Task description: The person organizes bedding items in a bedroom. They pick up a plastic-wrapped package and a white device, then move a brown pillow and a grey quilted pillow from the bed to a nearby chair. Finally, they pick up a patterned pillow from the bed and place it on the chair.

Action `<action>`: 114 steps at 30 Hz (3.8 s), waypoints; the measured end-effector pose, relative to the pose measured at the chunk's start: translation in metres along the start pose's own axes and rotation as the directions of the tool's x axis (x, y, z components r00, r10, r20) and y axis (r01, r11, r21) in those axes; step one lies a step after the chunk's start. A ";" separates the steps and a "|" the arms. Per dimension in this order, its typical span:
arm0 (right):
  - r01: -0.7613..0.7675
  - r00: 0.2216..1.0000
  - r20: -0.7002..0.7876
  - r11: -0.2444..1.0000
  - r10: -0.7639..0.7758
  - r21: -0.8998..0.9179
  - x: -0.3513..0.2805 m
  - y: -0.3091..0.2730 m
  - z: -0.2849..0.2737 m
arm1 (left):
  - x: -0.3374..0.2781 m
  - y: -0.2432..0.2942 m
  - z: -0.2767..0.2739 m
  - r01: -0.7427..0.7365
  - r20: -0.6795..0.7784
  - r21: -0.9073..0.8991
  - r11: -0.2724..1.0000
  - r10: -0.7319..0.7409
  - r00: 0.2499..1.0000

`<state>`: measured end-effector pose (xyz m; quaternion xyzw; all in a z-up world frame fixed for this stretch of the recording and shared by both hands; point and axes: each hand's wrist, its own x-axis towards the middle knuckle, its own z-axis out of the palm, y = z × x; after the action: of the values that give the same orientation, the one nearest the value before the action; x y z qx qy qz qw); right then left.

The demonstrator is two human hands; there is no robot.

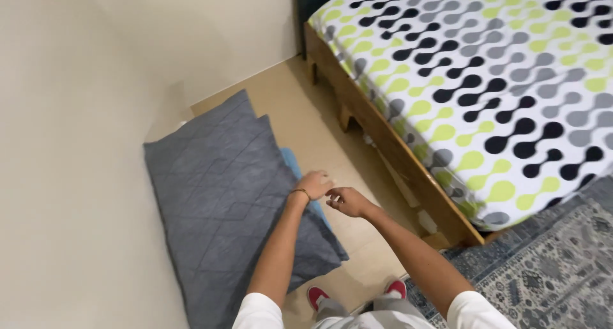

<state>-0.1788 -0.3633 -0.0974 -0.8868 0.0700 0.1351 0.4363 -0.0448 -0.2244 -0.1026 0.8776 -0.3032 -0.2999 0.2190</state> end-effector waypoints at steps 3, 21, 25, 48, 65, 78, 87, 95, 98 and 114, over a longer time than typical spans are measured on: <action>-0.068 0.979 -0.186 0.995 0.081 0.073 -0.019 0.043 -0.027 | -0.052 0.102 -0.015 -0.076 0.125 -0.079 0.994 0.085 0.988; -0.156 0.795 -0.512 0.925 0.326 0.347 -0.251 0.272 -0.204 | 0.090 0.344 0.252 -0.429 0.141 -0.211 0.878 0.462 0.876; -0.177 0.724 -0.566 0.898 0.395 0.402 -0.299 0.295 -0.229 | 0.105 0.401 0.281 -0.483 0.194 -0.233 0.844 0.527 0.827; -0.155 0.590 -0.656 0.864 0.470 0.480 -0.328 0.469 -0.419 | 0.284 0.593 0.346 -0.499 0.183 -0.430 0.752 0.614 0.768; -0.113 0.573 -0.714 0.902 0.402 0.417 -0.332 0.598 -0.548 | 0.396 0.734 0.383 -0.630 0.087 -0.289 0.721 0.675 0.733; -0.015 0.617 -0.736 0.939 0.279 0.343 -0.389 0.750 -0.703 | 0.501 0.894 0.477 -0.686 -0.094 -0.335 0.645 0.702 0.706; -0.009 0.669 -0.672 0.908 0.317 0.419 -0.369 0.820 -0.787 | 0.571 0.955 0.485 -0.622 -0.063 -0.341 0.705 0.643 0.764; 0.020 0.682 -0.664 0.900 0.306 0.435 -0.314 0.902 -0.893 | 0.695 1.007 0.479 -0.573 -0.080 -0.304 0.761 0.579 0.811; -0.005 0.668 -0.677 0.911 0.310 0.413 -0.303 0.920 -0.934 | 0.730 1.036 0.479 -0.567 -0.099 -0.329 0.755 0.570 0.816; 0.044 0.669 -0.694 0.918 0.266 0.394 -0.259 1.020 -1.075 | 0.844 1.150 0.494 -0.503 -0.082 -0.383 0.775 0.514 0.854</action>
<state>-0.4810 -1.8355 -0.1628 -0.7577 0.3190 -0.2221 0.5242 -0.2944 -1.7129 -0.1412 0.6969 -0.4659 -0.2958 0.4579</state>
